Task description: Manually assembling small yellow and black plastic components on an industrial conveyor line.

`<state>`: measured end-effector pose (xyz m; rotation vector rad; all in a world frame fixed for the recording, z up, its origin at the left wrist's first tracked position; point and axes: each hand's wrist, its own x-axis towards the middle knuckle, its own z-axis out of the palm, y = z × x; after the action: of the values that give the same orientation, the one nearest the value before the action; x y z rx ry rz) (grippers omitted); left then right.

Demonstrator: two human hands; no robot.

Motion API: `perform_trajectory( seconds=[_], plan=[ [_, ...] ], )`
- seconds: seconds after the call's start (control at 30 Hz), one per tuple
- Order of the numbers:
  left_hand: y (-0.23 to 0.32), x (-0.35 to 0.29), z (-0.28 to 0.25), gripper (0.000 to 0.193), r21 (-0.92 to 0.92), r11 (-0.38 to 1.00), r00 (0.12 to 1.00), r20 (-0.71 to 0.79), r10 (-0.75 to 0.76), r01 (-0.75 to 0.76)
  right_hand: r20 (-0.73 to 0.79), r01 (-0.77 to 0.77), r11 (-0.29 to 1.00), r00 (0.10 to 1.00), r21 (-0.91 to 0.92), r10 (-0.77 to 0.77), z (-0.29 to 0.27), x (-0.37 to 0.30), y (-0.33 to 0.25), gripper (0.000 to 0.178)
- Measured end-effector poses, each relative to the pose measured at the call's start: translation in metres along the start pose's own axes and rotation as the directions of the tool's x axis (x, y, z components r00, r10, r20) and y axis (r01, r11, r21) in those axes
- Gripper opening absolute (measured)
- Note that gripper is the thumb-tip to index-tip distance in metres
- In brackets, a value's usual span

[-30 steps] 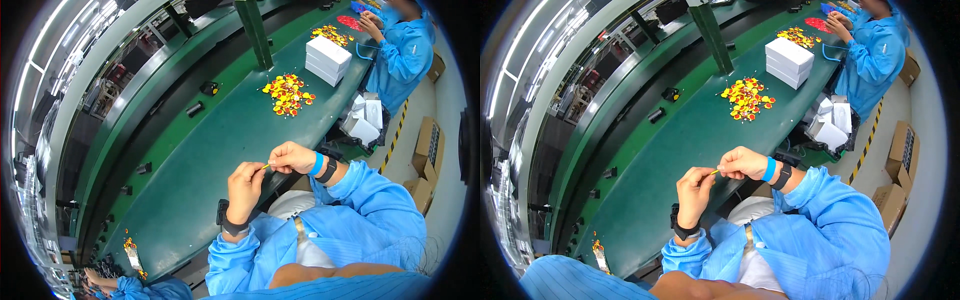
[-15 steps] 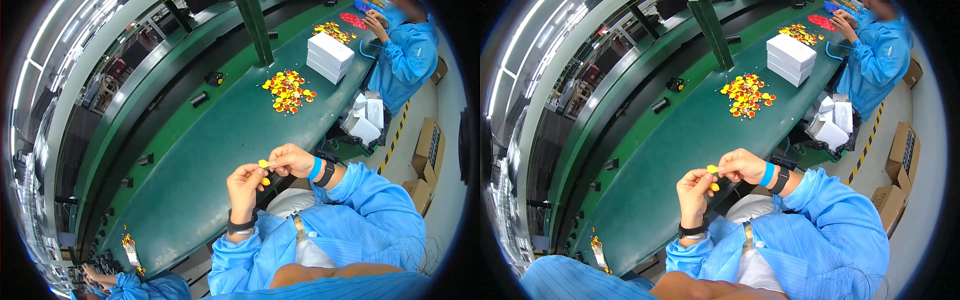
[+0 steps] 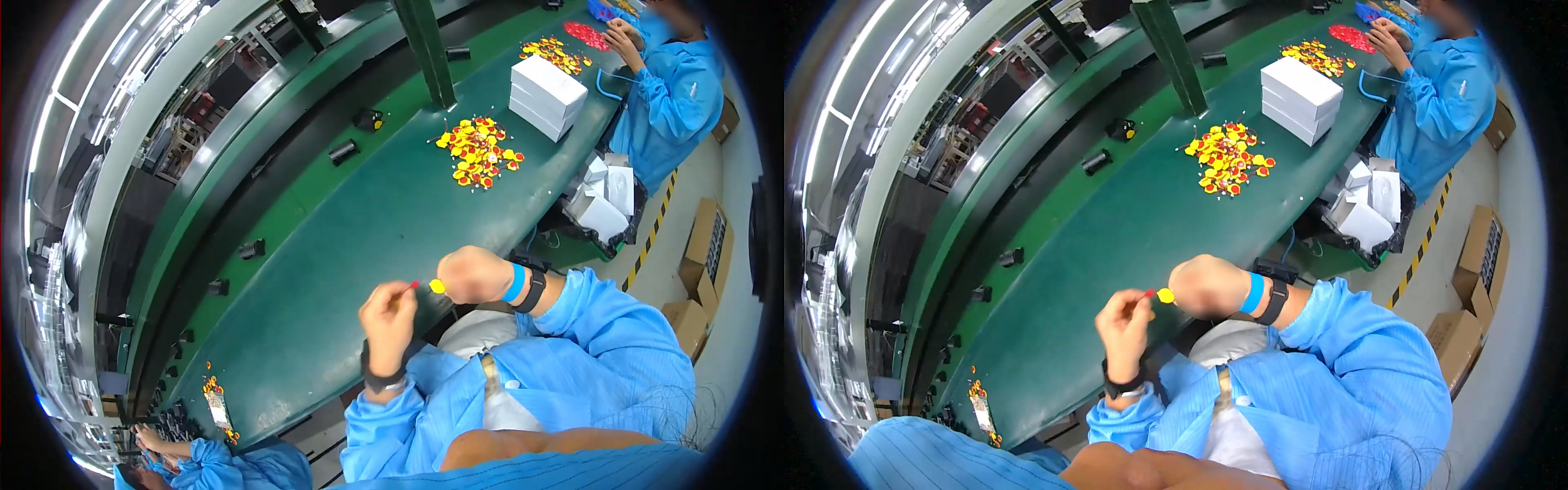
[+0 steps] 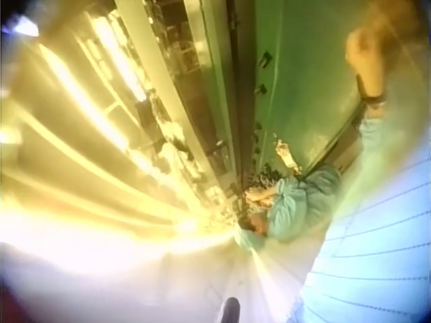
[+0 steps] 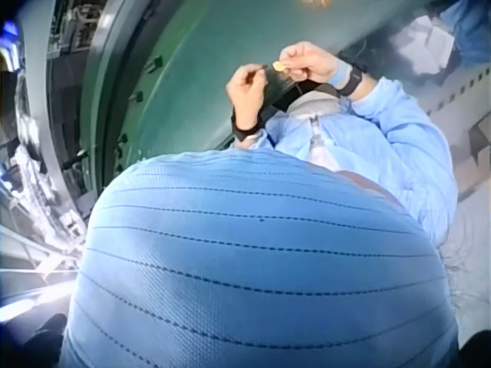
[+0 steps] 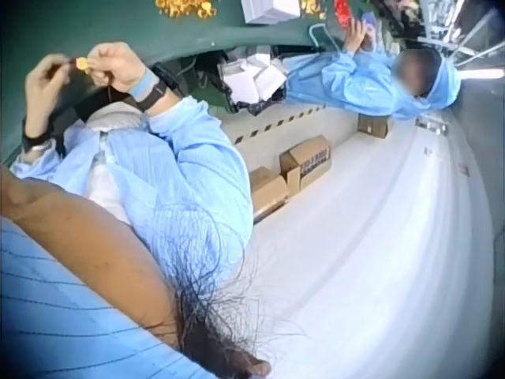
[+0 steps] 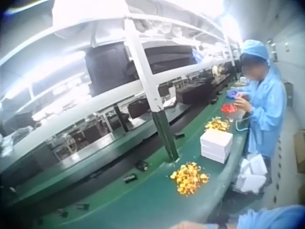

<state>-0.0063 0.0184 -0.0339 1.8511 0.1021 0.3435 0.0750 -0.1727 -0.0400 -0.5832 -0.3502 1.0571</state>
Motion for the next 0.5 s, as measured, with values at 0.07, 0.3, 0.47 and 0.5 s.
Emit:
perform_trajectory(
  seconds=[0.07,0.3,0.47,0.5],
  plan=[
    [-0.005,-0.016,-0.032,0.003,0.194,0.981,1.0,0.006,0.0,-0.001,-0.015,0.024,1.0,1.0,-0.018,-0.024,-0.001,-0.004,-0.008,0.015],
    [-0.018,-0.144,-0.145,0.006,0.191,0.757,0.748,0.13,-0.651,0.625,-0.156,0.136,0.991,0.979,0.007,-0.133,-0.028,-0.004,-0.012,0.012],
    [-0.149,-0.203,-0.151,0.012,0.719,0.387,0.688,-0.174,-0.704,0.578,-0.085,0.164,0.931,0.986,0.326,-0.144,-0.032,0.003,-0.018,0.018],
    [-0.169,-0.206,-0.146,0.012,0.722,0.394,0.689,-0.157,-0.707,0.568,-0.012,0.135,0.899,0.99,0.416,-0.143,-0.029,0.002,-0.019,0.019]
  ],
)
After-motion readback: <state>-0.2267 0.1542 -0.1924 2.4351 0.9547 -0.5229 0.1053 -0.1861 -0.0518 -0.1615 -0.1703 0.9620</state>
